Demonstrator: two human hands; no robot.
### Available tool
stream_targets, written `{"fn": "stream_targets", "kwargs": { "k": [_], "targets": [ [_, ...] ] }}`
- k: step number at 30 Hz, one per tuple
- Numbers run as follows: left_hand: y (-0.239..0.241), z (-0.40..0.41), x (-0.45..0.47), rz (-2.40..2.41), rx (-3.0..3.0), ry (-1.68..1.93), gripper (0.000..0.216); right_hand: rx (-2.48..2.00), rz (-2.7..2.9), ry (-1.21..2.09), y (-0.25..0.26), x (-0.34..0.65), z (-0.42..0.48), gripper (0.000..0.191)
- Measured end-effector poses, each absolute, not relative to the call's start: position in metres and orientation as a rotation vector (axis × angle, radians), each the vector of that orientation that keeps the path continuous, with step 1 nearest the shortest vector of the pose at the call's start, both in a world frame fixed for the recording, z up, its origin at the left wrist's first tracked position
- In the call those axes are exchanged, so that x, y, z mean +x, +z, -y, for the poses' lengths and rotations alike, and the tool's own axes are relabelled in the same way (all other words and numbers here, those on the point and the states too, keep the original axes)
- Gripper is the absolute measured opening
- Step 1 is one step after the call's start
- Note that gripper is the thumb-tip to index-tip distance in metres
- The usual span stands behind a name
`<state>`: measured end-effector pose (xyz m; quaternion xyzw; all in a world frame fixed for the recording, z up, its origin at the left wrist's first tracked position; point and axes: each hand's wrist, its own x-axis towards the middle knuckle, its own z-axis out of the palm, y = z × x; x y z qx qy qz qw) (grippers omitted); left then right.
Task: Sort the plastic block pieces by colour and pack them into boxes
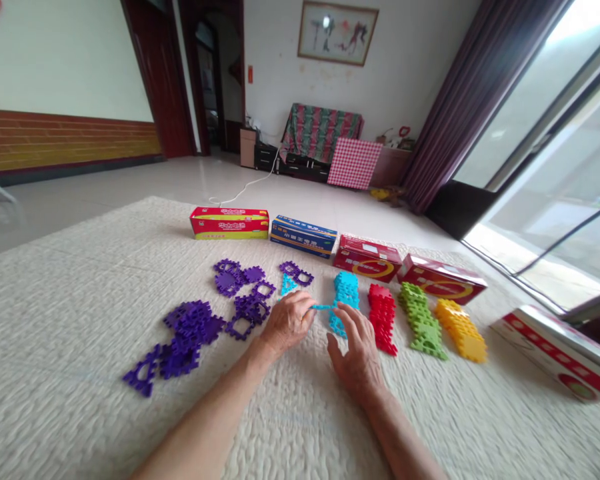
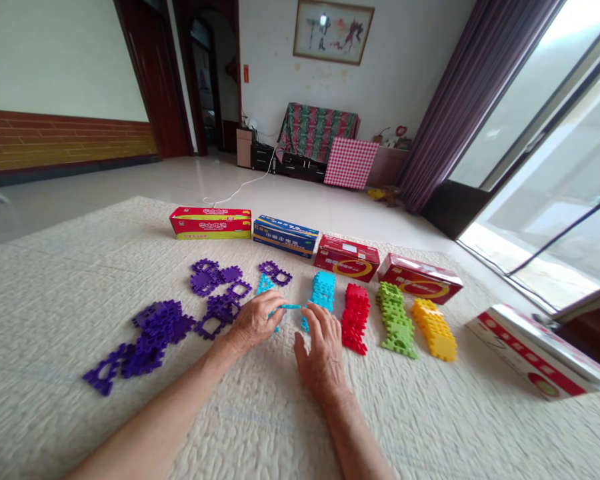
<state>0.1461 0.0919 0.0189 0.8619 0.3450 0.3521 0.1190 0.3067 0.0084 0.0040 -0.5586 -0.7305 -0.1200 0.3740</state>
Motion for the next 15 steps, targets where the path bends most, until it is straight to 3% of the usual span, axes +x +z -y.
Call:
{"fn": "stream_targets", "kwargs": {
  "k": [15],
  "targets": [
    [0.024, -0.072, 0.166, -0.85, 2.188, 0.942, 0.022, -1.45, 1.99, -0.294, 0.0, 0.308, 0.001, 0.048]
  ]
}}
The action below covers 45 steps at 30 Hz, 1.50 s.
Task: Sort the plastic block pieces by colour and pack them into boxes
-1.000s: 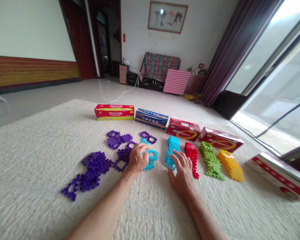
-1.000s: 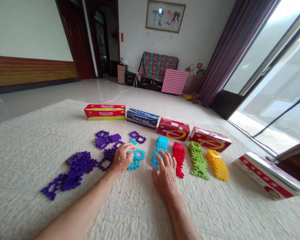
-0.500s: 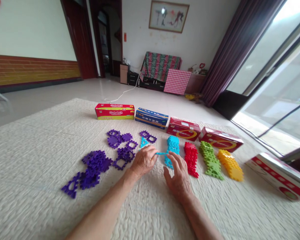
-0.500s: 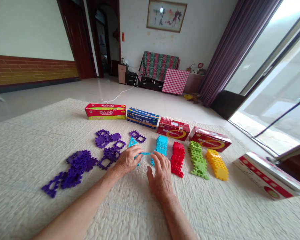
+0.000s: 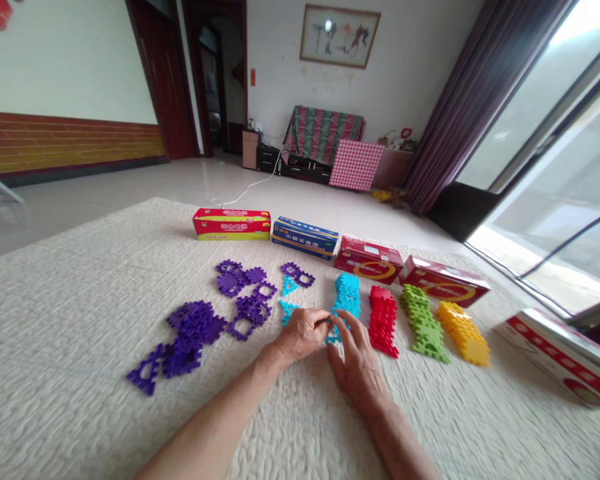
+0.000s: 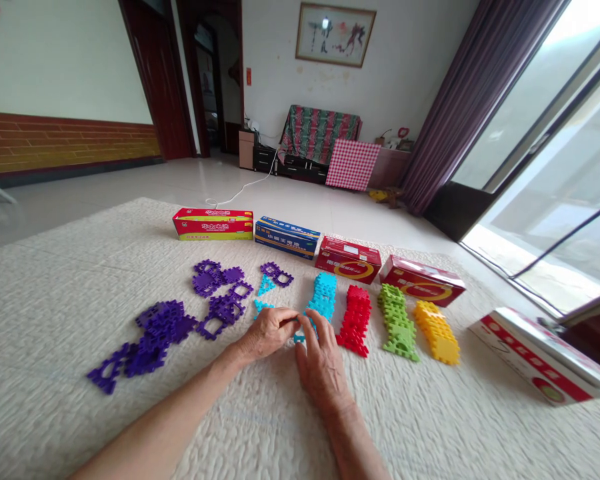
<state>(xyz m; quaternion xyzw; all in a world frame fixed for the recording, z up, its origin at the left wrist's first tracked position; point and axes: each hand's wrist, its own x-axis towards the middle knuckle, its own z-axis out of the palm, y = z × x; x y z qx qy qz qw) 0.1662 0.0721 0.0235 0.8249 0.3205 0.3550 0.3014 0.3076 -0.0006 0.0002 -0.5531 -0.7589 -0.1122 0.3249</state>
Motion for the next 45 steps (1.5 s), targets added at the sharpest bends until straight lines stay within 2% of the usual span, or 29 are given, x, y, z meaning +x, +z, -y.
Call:
{"fn": "stream_targets", "kwargs": {
  "k": [6, 10, 15, 18, 21, 26, 31, 36, 40, 45],
  "targets": [
    [0.033, -0.098, 0.137, -1.05, 2.236, 1.121, 0.026, -1.562, 1.911, -0.437, -0.001, 0.315, -0.004, 0.044],
    [0.035, -0.114, 0.109, -1.244, 2.354, 0.876, 0.027, -1.647, 1.875, -0.476, -0.001, 0.319, -0.007, 0.043],
    [0.028, -0.111, 0.102, -1.239, 2.512, 0.596, 0.047, -1.673, 1.876, -0.461, -0.001, 0.32, -0.007, 0.047],
    [0.022, -0.111, 0.102, -1.215, 2.543, 0.543, 0.049, -1.628, 1.898, -0.443, 0.001, 0.317, -0.006, 0.046],
    [0.019, -0.113, 0.099, -1.19, 2.548, 0.556, 0.049, -1.509, 1.965, -0.391, 0.005, 0.308, -0.002, 0.039],
    [0.025, -0.116, 0.095, -1.187, 2.527, 0.647, 0.062, -1.423, 2.086, -0.204, 0.009, 0.276, 0.002, 0.034],
    [0.024, -0.12, 0.095, -1.33, 2.546, 0.772, 0.055, -1.642, 2.04, -0.069, 0.014, 0.238, -0.007, 0.039],
    [0.016, -0.123, 0.092, -1.389, 2.527, 0.785, 0.052, -1.872, 1.924, -0.035, 0.019, 0.218, -0.022, 0.033],
    [0.015, -0.123, 0.092, -1.371, 2.509, 0.791, 0.054, -1.792, 1.875, -0.022, 0.014, 0.228, -0.018, 0.044],
    [0.015, -0.123, 0.096, -1.331, 2.523, 0.771, 0.052, -1.635, 1.782, -0.19, 0.007, 0.266, 0.002, 0.054]
  ]
}}
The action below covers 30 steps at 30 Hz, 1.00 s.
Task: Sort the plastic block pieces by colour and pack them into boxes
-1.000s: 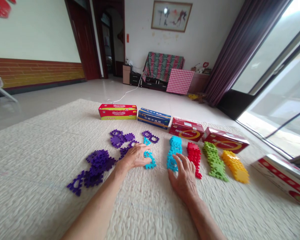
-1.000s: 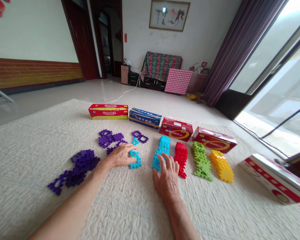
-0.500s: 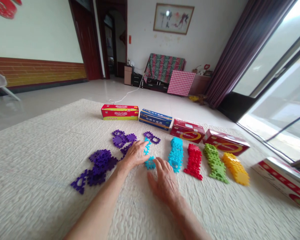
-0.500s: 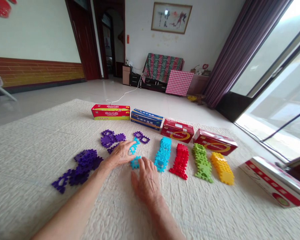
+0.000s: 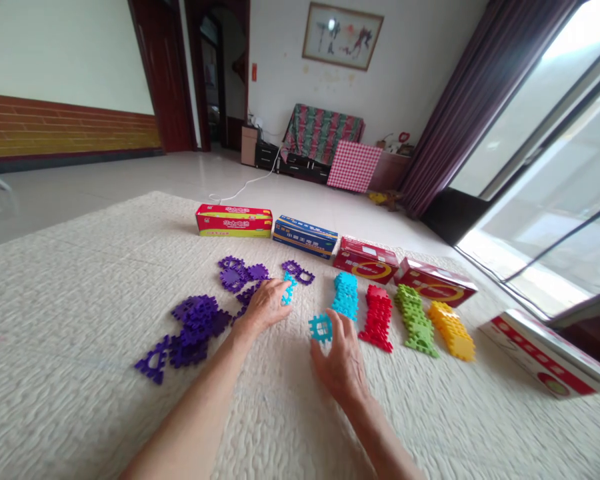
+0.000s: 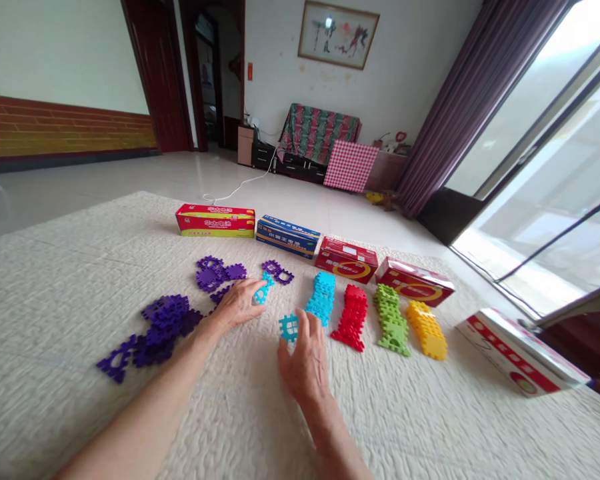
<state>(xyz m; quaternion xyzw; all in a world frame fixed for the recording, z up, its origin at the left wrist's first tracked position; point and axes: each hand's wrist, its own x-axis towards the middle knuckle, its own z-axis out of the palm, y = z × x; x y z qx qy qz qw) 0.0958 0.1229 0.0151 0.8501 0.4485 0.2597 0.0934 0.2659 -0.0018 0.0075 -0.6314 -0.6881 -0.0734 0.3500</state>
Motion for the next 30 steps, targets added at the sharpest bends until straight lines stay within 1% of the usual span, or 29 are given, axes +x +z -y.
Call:
{"fn": "stream_targets", "kwargs": {
  "k": [4, 10, 16, 18, 21, 23, 27, 30],
  "targets": [
    [0.012, -0.12, 0.102, -1.318, 2.537, 0.761, 0.047, -1.706, 1.676, -0.34, 0.003, 0.291, 0.006, 0.054],
    [0.014, -0.111, 0.111, -1.286, 2.584, 0.813, 0.051, -1.868, 1.62, -0.485, -0.001, 0.299, 0.005, 0.056],
    [0.02, -0.106, 0.114, -1.366, 2.574, 0.784, 0.054, -1.807, 1.68, -0.542, -0.004, 0.296, 0.006, 0.052],
    [0.021, -0.107, 0.113, -1.392, 2.559, 0.775, 0.049, -1.781, 1.699, -0.544, -0.005, 0.296, 0.005, 0.05],
    [0.024, -0.111, 0.11, -1.365, 2.531, 0.725, 0.031, -1.746, 1.708, -0.536, -0.006, 0.297, 0.004, 0.048],
    [0.028, -0.114, 0.108, -1.327, 2.472, 0.715, 0.023, -1.726, 1.705, -0.519, -0.006, 0.298, 0.004, 0.046],
    [0.035, -0.109, 0.117, -1.166, 2.217, 0.83, 0.022, -1.658, 1.668, -0.447, -0.005, 0.302, 0.008, 0.041],
    [0.033, -0.094, 0.139, -1.027, 2.011, 0.866, 0.026, -1.581, 1.639, -0.395, -0.004, 0.306, 0.014, 0.041]
  ]
}}
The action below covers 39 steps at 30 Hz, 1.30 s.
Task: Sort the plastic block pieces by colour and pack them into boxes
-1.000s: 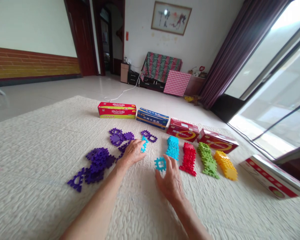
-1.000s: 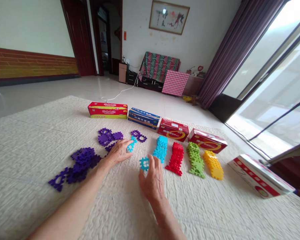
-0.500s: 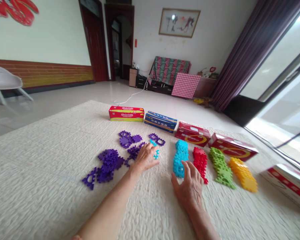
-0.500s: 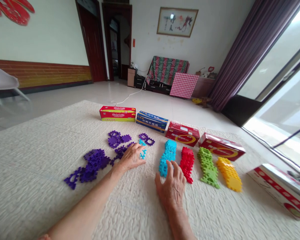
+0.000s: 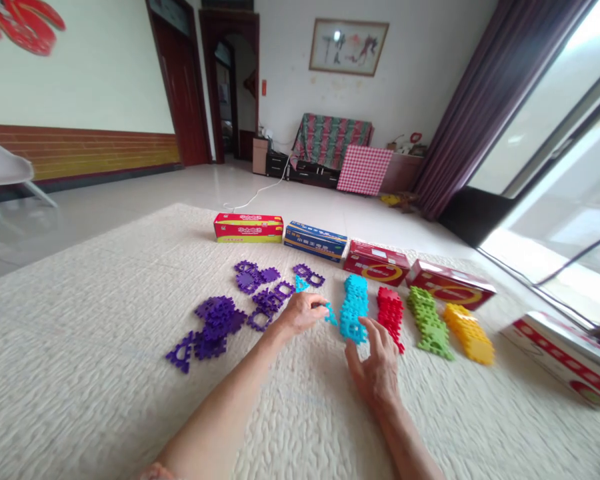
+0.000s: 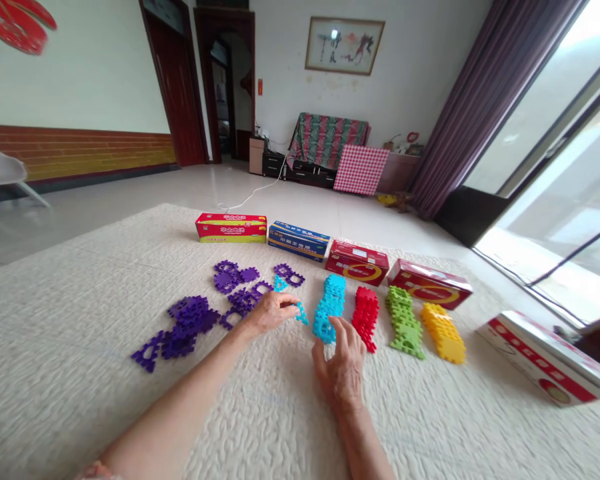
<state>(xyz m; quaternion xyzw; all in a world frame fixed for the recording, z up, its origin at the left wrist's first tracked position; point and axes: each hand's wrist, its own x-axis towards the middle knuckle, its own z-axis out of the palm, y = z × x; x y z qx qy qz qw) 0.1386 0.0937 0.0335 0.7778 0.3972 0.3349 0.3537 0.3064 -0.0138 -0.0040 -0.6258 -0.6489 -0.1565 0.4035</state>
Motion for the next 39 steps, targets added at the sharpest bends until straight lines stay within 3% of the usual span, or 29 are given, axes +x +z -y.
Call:
{"fn": "stream_targets", "kwargs": {
  "k": [11, 23, 30, 39],
  "targets": [
    [0.011, -0.055, 0.186, -0.964, 2.119, 0.944, 0.017, -1.655, 1.618, -0.144, -0.012, 0.313, 0.024, 0.021],
    [0.015, -0.074, 0.171, -1.25, 2.388, 1.006, 0.021, -1.654, 1.572, -0.243, -0.013, 0.317, 0.019, 0.025],
    [0.019, -0.124, 0.143, -1.659, 2.548, 0.716, 0.027, -1.639, 1.559, -0.217, -0.014, 0.319, 0.02, 0.024],
    [0.012, -0.132, 0.152, -1.655, 2.633, 0.529, 0.029, -1.625, 1.519, -0.178, -0.014, 0.319, 0.019, 0.024]
  ]
}}
